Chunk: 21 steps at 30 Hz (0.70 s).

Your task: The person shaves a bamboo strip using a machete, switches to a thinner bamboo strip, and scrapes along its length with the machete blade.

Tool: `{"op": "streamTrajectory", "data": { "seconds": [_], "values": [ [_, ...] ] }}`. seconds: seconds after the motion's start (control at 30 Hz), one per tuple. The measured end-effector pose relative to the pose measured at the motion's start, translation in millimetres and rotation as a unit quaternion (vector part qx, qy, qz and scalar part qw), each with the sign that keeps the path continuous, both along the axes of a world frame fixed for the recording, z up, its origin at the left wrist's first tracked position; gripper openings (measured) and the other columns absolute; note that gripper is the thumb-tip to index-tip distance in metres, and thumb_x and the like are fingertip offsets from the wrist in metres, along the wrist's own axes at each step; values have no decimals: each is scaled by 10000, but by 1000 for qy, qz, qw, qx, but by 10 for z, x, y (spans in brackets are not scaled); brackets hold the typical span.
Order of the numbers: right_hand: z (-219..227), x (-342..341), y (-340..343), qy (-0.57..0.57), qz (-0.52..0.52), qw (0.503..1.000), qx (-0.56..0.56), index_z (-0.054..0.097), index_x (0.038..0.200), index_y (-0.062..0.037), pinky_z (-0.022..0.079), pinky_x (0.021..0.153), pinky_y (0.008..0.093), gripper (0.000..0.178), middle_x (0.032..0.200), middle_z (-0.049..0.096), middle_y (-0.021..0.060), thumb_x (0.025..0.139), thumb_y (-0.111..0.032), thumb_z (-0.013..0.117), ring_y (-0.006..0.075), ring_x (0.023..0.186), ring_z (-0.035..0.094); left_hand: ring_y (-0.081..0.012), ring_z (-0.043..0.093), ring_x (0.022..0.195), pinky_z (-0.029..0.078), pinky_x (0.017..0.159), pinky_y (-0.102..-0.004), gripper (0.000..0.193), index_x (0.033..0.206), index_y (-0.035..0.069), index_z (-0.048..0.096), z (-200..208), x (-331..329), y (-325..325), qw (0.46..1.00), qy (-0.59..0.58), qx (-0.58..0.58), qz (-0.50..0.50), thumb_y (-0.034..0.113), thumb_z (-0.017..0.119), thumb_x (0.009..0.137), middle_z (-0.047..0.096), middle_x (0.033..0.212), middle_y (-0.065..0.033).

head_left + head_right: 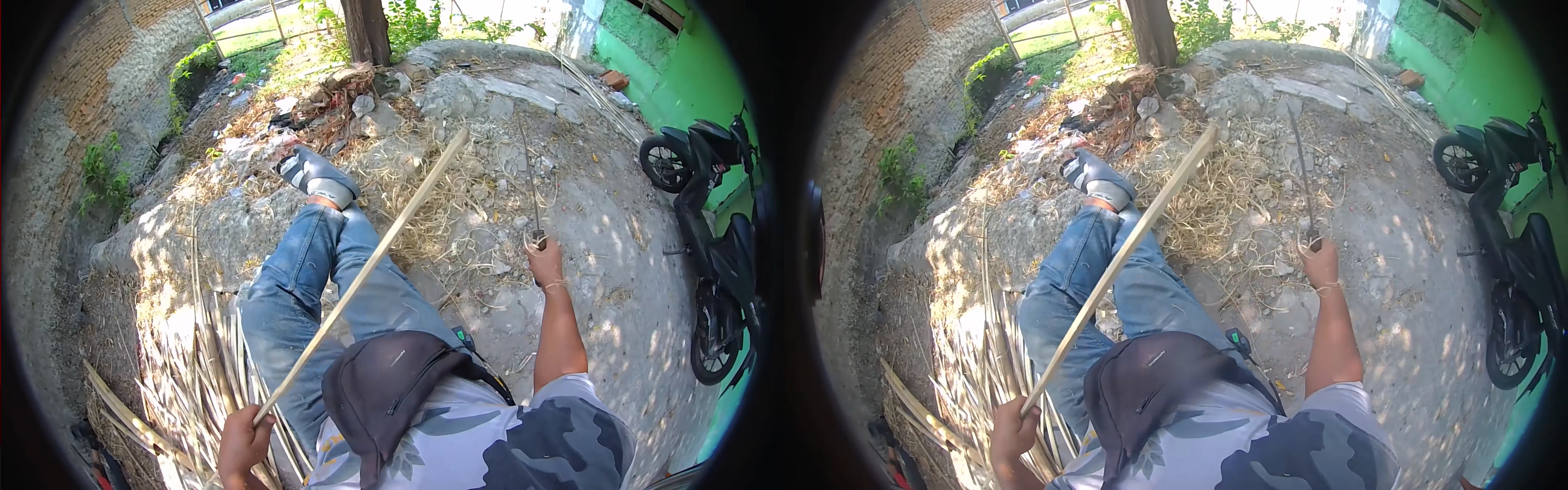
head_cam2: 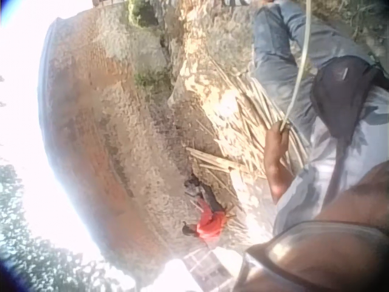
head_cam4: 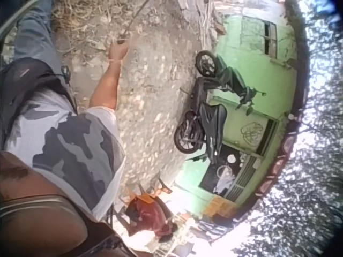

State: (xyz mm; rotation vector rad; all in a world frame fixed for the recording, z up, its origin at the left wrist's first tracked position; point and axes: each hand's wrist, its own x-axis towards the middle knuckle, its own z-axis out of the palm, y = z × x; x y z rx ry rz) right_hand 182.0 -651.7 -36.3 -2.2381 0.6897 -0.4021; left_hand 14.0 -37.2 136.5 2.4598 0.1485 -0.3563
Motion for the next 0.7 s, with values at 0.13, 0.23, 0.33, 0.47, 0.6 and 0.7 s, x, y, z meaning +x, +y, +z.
{"op": "streamTrajectory", "data": {
  "seconds": [0.13, 0.23, 0.33, 0.47, 0.6, 0.7],
  "values": [
    [-313, -211, -9, -55, 18, 986, 156, 671, 928, -3, 510, 673, 349, 171, 788, 682, 70, 865, -144, 745, 190, 731, 656, -94, 416, 583, 359, 526, -312, 229, 857, -4, 602, -114, 211, -10, 995, -27, -86, 52, 163, 620, 1013, 474, 593, 2],
    [-48, -136, 313, -46, 54, 971, 229, 660, 894, -27, 495, 643, 308, 143, 769, 653, 16, 876, -141, 746, 120, 707, 617, -49, 388, 581, 320, 514, -259, 325, 861, 36, 572, -230, 361, 231, 980, -30, -188, 64, 299, 602, 1050, 462, 650, 59],
    [196, -106, 453, -44, 97, 963, 247, 647, 851, -46, 460, 539, 273, 132, 763, 648, 15, 866, -126, 752, 91, 611, 577, -26, 378, 561, 295, 497, -236, 389, 869, 50, 568, -64, 531, 317, 967, -34, -246, 53, 397, 600, 1043, 458, 649, 70],
    [294, -72, 557, -93, 149, 942, 287, 627, 885, -54, 431, 483, 250, 155, 753, 642, 23, 887, -132, 761, 80, 550, 557, -27, 385, 564, 298, 499, -232, 419, 877, 53, 574, 2, 557, 264, 968, -24, -249, 33, 441, 603, 1031, 468, 657, 67],
    [310, -38, 624, -155, 147, 874, 436, 612, 958, -65, 422, 466, 233, 172, 729, 625, 18, 919, -144, 760, 82, 528, 547, -33, 398, 560, 303, 500, -230, 431, 892, 52, 588, -218, 454, 243, 967, -7, -254, 22, 461, 601, 1027, 468, 647, 66],
    [289, -27, 547, -211, 123, 786, 568, 569, 904, -110, 448, 556, 272, 187, 656, 525, -39, 977, -229, 693, 83, 528, 505, -41, 408, 552, 319, 496, -234, 433, 891, 52, 588, -348, 414, 233, 951, 11, -305, 42, 464, 607, 1021, 476, 650, 54]
  ]
}}
